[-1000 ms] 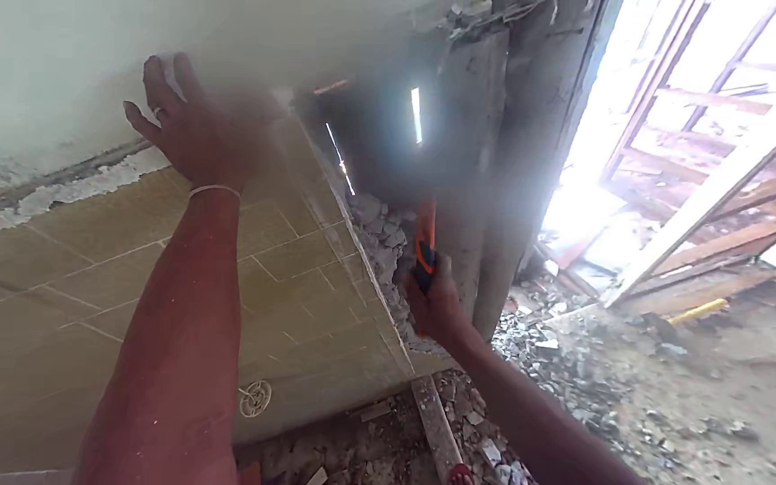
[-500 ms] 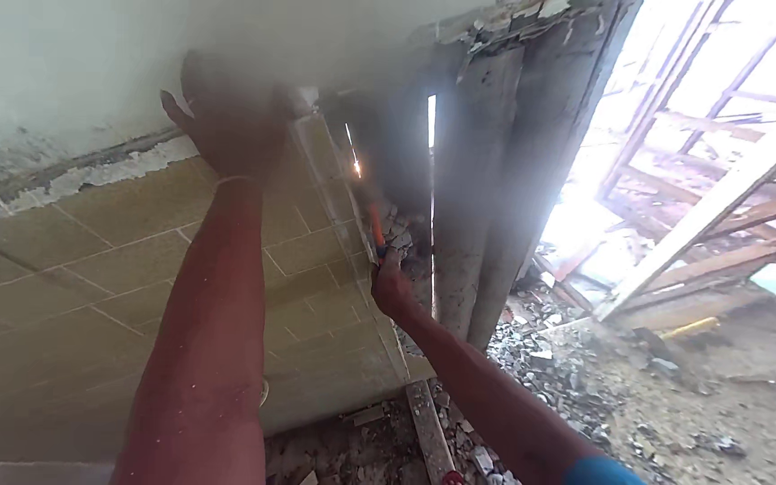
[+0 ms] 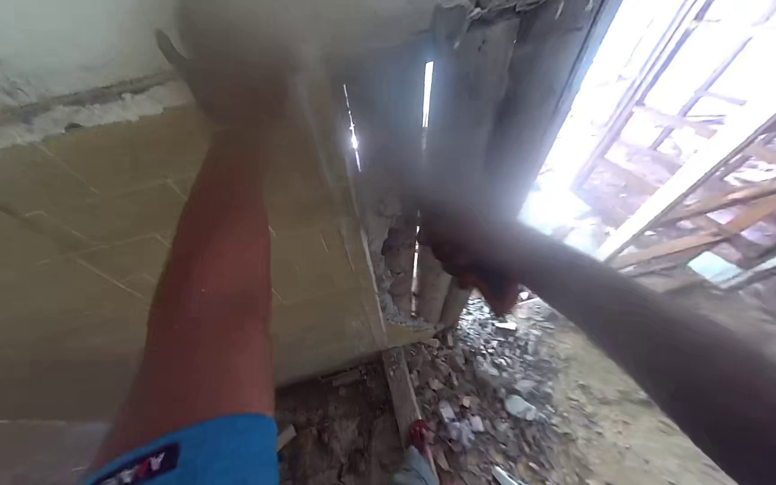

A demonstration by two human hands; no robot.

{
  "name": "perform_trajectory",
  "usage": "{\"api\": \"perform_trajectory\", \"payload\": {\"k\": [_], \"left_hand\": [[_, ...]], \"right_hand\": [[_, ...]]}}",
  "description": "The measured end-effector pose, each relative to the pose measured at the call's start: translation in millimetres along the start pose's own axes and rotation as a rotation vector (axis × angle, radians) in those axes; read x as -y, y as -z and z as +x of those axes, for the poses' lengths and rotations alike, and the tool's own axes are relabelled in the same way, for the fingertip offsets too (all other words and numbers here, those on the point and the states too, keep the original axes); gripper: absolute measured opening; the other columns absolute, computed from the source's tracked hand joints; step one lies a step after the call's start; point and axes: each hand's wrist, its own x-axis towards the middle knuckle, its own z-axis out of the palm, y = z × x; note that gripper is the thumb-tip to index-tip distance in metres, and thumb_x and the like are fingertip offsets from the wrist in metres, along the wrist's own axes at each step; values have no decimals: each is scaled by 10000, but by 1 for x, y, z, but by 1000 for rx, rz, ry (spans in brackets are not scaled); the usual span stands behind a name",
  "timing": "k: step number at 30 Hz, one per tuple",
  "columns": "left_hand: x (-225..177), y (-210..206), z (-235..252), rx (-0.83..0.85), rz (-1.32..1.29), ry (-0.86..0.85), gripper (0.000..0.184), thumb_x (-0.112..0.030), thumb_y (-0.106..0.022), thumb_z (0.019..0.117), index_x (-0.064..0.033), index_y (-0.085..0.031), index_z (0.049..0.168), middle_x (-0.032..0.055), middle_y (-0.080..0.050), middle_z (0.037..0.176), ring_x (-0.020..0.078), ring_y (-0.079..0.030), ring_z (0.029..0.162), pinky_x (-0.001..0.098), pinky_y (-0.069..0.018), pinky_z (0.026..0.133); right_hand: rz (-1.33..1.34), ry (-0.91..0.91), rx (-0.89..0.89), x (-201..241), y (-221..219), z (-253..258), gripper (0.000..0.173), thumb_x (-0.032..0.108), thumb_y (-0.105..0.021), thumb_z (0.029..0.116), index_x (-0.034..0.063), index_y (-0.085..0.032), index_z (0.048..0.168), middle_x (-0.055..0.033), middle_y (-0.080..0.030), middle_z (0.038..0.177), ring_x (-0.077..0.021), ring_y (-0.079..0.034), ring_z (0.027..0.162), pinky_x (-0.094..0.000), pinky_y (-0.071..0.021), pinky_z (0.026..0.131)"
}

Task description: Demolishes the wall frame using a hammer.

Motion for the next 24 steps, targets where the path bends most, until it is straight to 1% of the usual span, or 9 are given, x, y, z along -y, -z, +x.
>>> {"api": "perform_trajectory", "payload": {"k": [2, 3, 6, 9, 11, 16, 19, 21, 24], "left_hand": [[9, -32, -15, 84, -2, -8, 629, -630, -453, 941, -98, -688, 1183, 212, -674, 1248, 441, -584, 1255, 764, -337, 1033], [12, -37, -15, 99, -7, -13, 612, -615, -465, 941, -91, -690, 1162, 223, -670, 1238, 454, -580, 1244, 775, -331, 1022], [7, -19, 3, -7, -45, -15, 956, -827, -236, 916, -109, -506, 1486, 206, -469, 1552, 412, -343, 1500, 786, -98, 1156], [3, -14, -6, -35, -42, 31, 977, -854, -231, 897, -130, -485, 1502, 160, -470, 1562, 348, -339, 1513, 745, -108, 1176], [4, -13, -5, -47, -45, 22, 950, -839, -255, 904, -144, -472, 1513, 141, -478, 1561, 332, -355, 1508, 717, -124, 1186], [6, -17, -5, -52, -48, 40, 958, -840, -264, 885, -128, -507, 1478, 134, -513, 1533, 324, -376, 1496, 702, -142, 1192], [10, -15, -4, -36, -62, 31, 915, -836, -304, 884, -156, -534, 1451, 129, -521, 1525, 321, -373, 1498, 719, -125, 1189], [10, -20, -6, -11, -53, 25, 948, -861, -281, 879, -153, -533, 1456, 139, -502, 1540, 324, -361, 1504, 728, -115, 1187], [13, -27, 4, -9, -2, 18, 995, -869, -247, 880, -125, -492, 1493, 165, -460, 1569, 355, -341, 1511, 735, -127, 1176]], "right_hand": [[-215, 55, -197, -27, 22, -39, 255, 404, -617, 1034, 151, -636, 1007, -39, -550, 600, -147, -522, 417, -332, -481, 379], [-296, 137, -303, -43, 27, -44, 225, 388, -614, 1028, 163, -625, 1023, -58, -592, 622, -189, -563, 434, -386, -505, 389], [-82, 371, -362, -72, 26, -37, 229, 349, -612, 1016, 124, -607, 975, -57, -546, 596, -181, -532, 431, -358, -508, 415], [142, 478, -315, -69, 4, -10, 315, 406, -598, 1027, 116, -599, 904, -23, -489, 551, -146, -489, 422, -322, -484, 426], [144, 496, -329, -52, -7, 15, 324, 419, -578, 1042, 110, -614, 950, -43, -527, 567, -158, -523, 425, -331, -504, 424], [270, 331, -153, -47, -30, 96, 377, 515, -581, 1029, 138, -582, 1025, -25, -447, 573, -142, -448, 407, -325, -458, 398], [104, 101, -121, -114, -44, 128, 338, 407, -577, 1051, 71, -593, 1085, -34, -529, 640, -147, -521, 457, -334, -512, 454], [-63, -1, -152, -181, -58, 96, 317, 353, -611, 1015, 44, -648, 1079, -60, -615, 702, -175, -595, 539, -388, -543, 532], [-222, -193, -136, -285, -76, 27, 307, 364, -641, 981, 63, -680, 1021, -82, -624, 738, -221, -607, 622, -463, -525, 607]]}}
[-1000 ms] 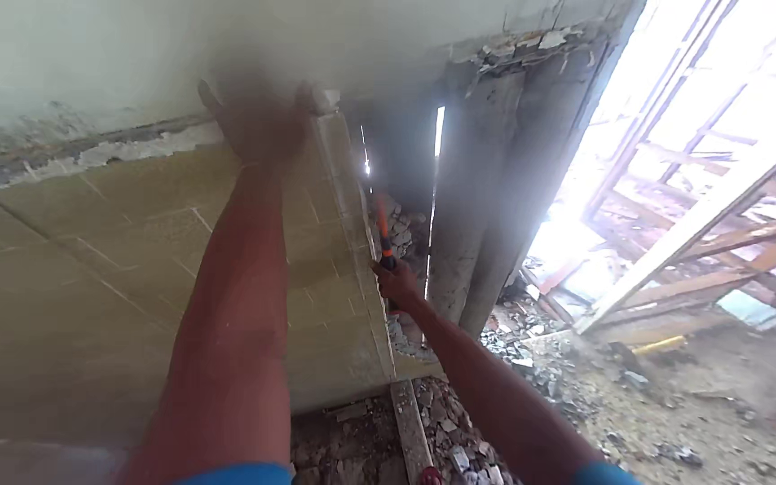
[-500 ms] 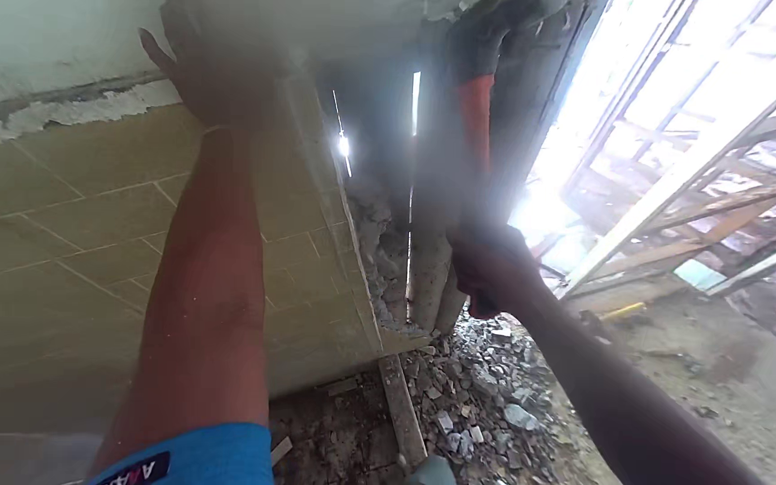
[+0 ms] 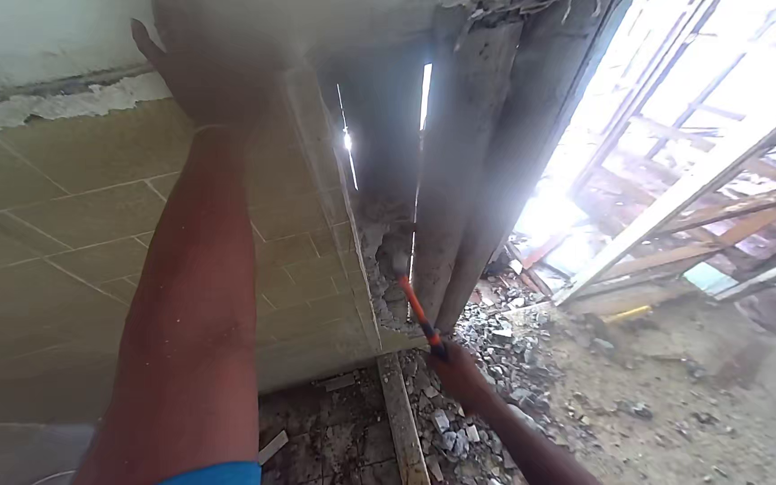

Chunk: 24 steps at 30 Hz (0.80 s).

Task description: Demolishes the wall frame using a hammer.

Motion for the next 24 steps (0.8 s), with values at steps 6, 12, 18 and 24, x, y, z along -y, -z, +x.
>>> {"api": "perform_trajectory", "payload": {"k": [6, 12, 18, 24], "left_hand": [[2, -7, 5, 5, 38, 6, 1012, -863, -250, 873, -96, -483, 1492, 182, -441, 1576, 359, -358, 1499, 715, -136, 1181], [7, -12, 2, -1, 9, -18, 899, -820, -294, 910, -62, -659, 1226, 204, -665, 1274, 403, -545, 1310, 678, -180, 1182], [4, -5, 1, -46, -37, -66, 757, -784, -366, 906, -117, -707, 1017, 145, -723, 1100, 377, -627, 1170, 679, -286, 1106], [6, -3, -4, -45, -26, -66, 748, -753, -353, 929, -99, -700, 1036, 199, -705, 1112, 441, -612, 1177, 725, -334, 1044]], "right_hand": [[10, -145, 22, -84, -30, -11, 298, 385, -651, 958, 91, -693, 984, -74, -638, 712, -230, -622, 604, -483, -534, 593], [244, 589, -302, 115, 61, 32, 264, 329, -636, 980, 73, -665, 923, 30, -583, 626, -82, -557, 507, -315, -514, 492], [304, 746, -461, 209, 104, 87, 220, 313, -625, 981, 123, -638, 872, 6, -576, 596, -125, -548, 462, -328, -490, 433], [203, 152, -231, 76, 18, 141, 188, 266, -642, 942, 79, -652, 957, -28, -597, 673, -161, -581, 533, -394, -521, 522]]}}
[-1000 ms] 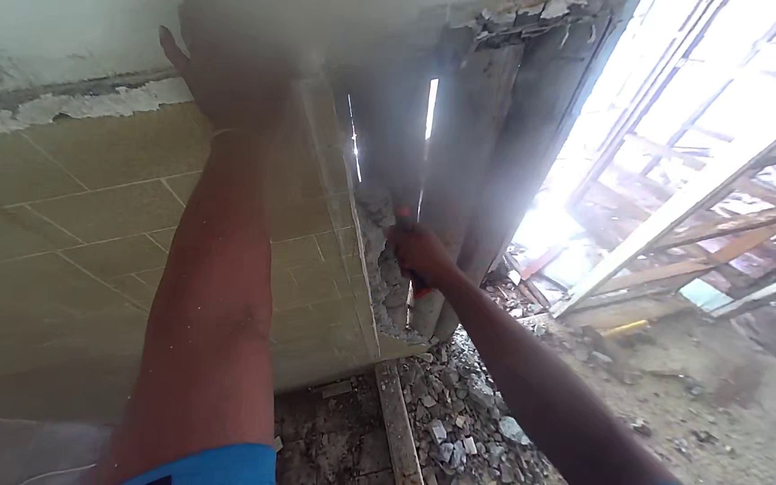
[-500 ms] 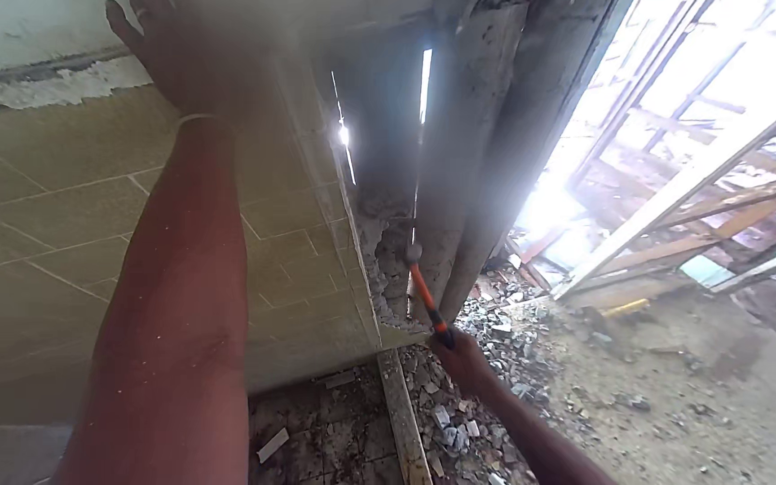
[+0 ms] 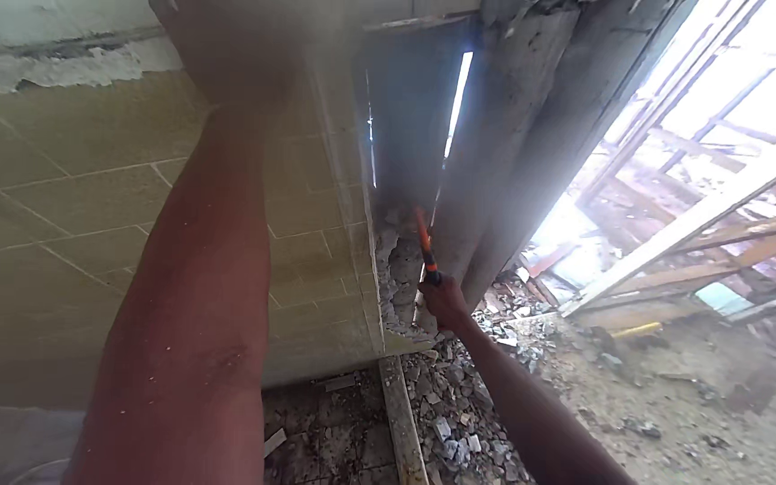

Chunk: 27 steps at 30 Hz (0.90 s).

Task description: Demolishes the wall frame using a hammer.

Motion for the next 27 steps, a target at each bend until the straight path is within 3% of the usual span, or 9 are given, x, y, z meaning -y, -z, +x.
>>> {"api": "perform_trajectory", "payload": {"k": [5, 9, 12, 14, 18, 21, 23, 25, 27], "left_hand": [[-3, -1, 4, -73, -33, 4, 779, -782, -353, 886, -114, -695, 1093, 176, -702, 1173, 412, -599, 1222, 679, -337, 1071], [-6, 0, -3, 52, -25, 32, 692, -735, -417, 896, -100, -684, 963, 197, -703, 1034, 434, -641, 1098, 721, -400, 955], [-4, 0, 5, 92, 7, 41, 661, -703, -433, 918, -101, -692, 1000, 196, -700, 1082, 437, -620, 1147, 725, -361, 1015], [7, -17, 5, 141, 90, 10, 519, -561, -481, 901, -79, -669, 936, 221, -697, 992, 468, -652, 1037, 734, -426, 865], [10, -31, 10, 278, 141, 82, 441, -473, -503, 940, -67, -670, 981, 242, -685, 1039, 468, -639, 1073, 728, -433, 866], [4, -20, 3, 263, 76, 74, 435, -446, -490, 942, -55, -674, 989, 255, -684, 1049, 472, -638, 1085, 736, -430, 884], [1, -9, 4, 102, 12, 25, 522, -554, -460, 914, -79, -671, 957, 216, -694, 1036, 449, -639, 1090, 719, -414, 919], [3, -7, 7, 22, -18, 5, 663, -699, -419, 922, -98, -690, 996, 197, -698, 1084, 438, -618, 1145, 717, -364, 1013], [2, -12, 3, 3, 10, -4, 626, -661, -425, 900, -89, -675, 947, 195, -702, 1019, 434, -641, 1083, 719, -393, 952]], "right_hand": [[444, -139, 212, 54, 15, -42, 122, 156, -586, 1017, 61, -533, 960, 13, -450, 560, -110, -458, 419, -291, -460, 404], [457, -216, 365, 110, 59, -81, 104, 158, -566, 1056, 76, -501, 1047, 7, -475, 643, -102, -506, 475, -276, -529, 470], [513, -230, 405, 124, 65, -78, 103, 153, -569, 1052, 84, -499, 1019, 13, -459, 628, -88, -492, 461, -265, -526, 457], [525, -223, 398, 113, 60, -79, 116, 167, -583, 1049, 86, -525, 991, 19, -450, 615, -80, -471, 450, -251, -506, 442], [197, -10, 203, 37, 32, -43, 192, 249, -638, 1003, 71, -575, 1040, -10, -535, 648, -124, -533, 479, -306, -519, 471], [-180, 28, 117, -2, 22, -5, 267, 283, -645, 966, 49, -635, 1093, -74, -623, 806, -191, -607, 655, -420, -533, 631], [-105, 1, 195, 39, 36, -33, 237, 271, -641, 980, 67, -605, 1094, -47, -607, 762, -157, -596, 588, -367, -546, 569], [209, -82, 359, 117, 79, -78, 132, 214, -569, 1055, 83, -570, 1059, 11, -553, 698, -78, -544, 524, -244, -528, 512], [447, -194, 457, 165, 109, -102, 158, 204, -525, 1077, 72, -585, 1014, 7, -544, 670, -60, -537, 500, -208, -521, 485]]}}
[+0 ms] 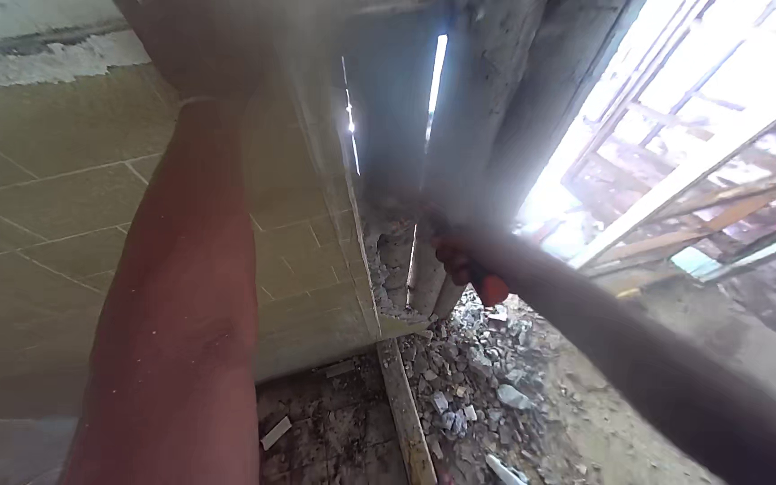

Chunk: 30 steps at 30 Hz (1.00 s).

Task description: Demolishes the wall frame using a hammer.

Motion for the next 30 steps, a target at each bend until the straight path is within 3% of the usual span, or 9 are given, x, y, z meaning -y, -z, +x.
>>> {"api": "perform_trajectory", "payload": {"k": [3, 6, 11, 14, 16, 20, 24, 28, 30], "left_hand": [[0, 0, 8, 10, -9, -11, 649, -690, -419, 923, -109, -693, 1016, 173, -706, 1095, 412, -616, 1157, 696, -350, 1029], [5, -12, -8, 262, 11, 26, 410, -423, -539, 958, -51, -695, 1029, 256, -697, 1063, 491, -647, 1074, 767, -429, 885], [2, -10, 5, 131, 9, 47, 428, -454, -506, 901, -60, -663, 957, 239, -691, 1019, 469, -651, 1048, 730, -441, 844], [-4, -1, -3, 137, -27, 48, 433, -450, -489, 911, -52, -658, 921, 242, -688, 948, 477, -664, 979, 730, -447, 771], [-5, 1, -1, 157, -25, 54, 431, -458, -499, 913, -58, -658, 926, 236, -686, 956, 475, -659, 988, 728, -443, 785], [1, -8, 2, 152, -21, 76, 522, -550, -521, 904, -58, -674, 981, 244, -686, 1040, 471, -640, 1074, 733, -426, 890], [-3, 5, 4, 8, -31, 63, 848, -825, -362, 872, -95, -677, 1167, 167, -682, 1240, 387, -561, 1281, 623, -312, 1128], [-1, -1, 0, -20, -21, 27, 772, -788, -381, 881, -96, -686, 1033, 177, -709, 1113, 404, -619, 1173, 657, -348, 1067], [2, -3, 1, -21, -32, 26, 797, -788, -383, 888, -85, -678, 1120, 188, -682, 1201, 404, -588, 1228, 647, -340, 1087]], "right_hand": [[420, 37, 273, 41, -5, -37, 215, 222, -476, 1068, 69, -579, 957, 35, -486, 641, 4, -475, 448, -125, -449, 416], [711, 160, 533, 41, -7, -75, 231, 251, -486, 1040, 49, -580, 1096, 33, -509, 695, 16, -492, 466, -103, -446, 425], [161, 397, 106, -79, 22, -42, 135, 134, -618, 905, 135, -567, 1030, 4, -549, 676, -113, -530, 504, -305, -510, 488], [151, 425, -143, -145, 33, -17, 29, 160, -586, 905, 137, -573, 894, 61, -436, 536, -81, -445, 420, -285, -437, 422], [181, 432, -76, -164, 33, -16, 124, 232, -628, 952, 161, -587, 858, 74, -436, 524, -58, -443, 417, -260, -431, 420], [305, 244, 248, -164, 38, -19, 169, 304, -678, 946, 187, -598, 855, 72, -452, 548, -43, -462, 426, -238, -439, 424], [379, -50, 160, -143, 38, -1, 188, 304, -552, 1020, 177, -547, 882, 58, -415, 562, -45, -403, 390, -229, -426, 371], [163, -60, -115, -111, 61, 78, 270, 270, -455, 1077, 136, -497, 847, 51, -382, 535, -82, -374, 391, -272, -415, 378], [88, 16, -228, -110, 59, 100, 208, 247, -527, 1064, 102, -519, 915, 27, -408, 537, -110, -406, 391, -306, -442, 378]]}}
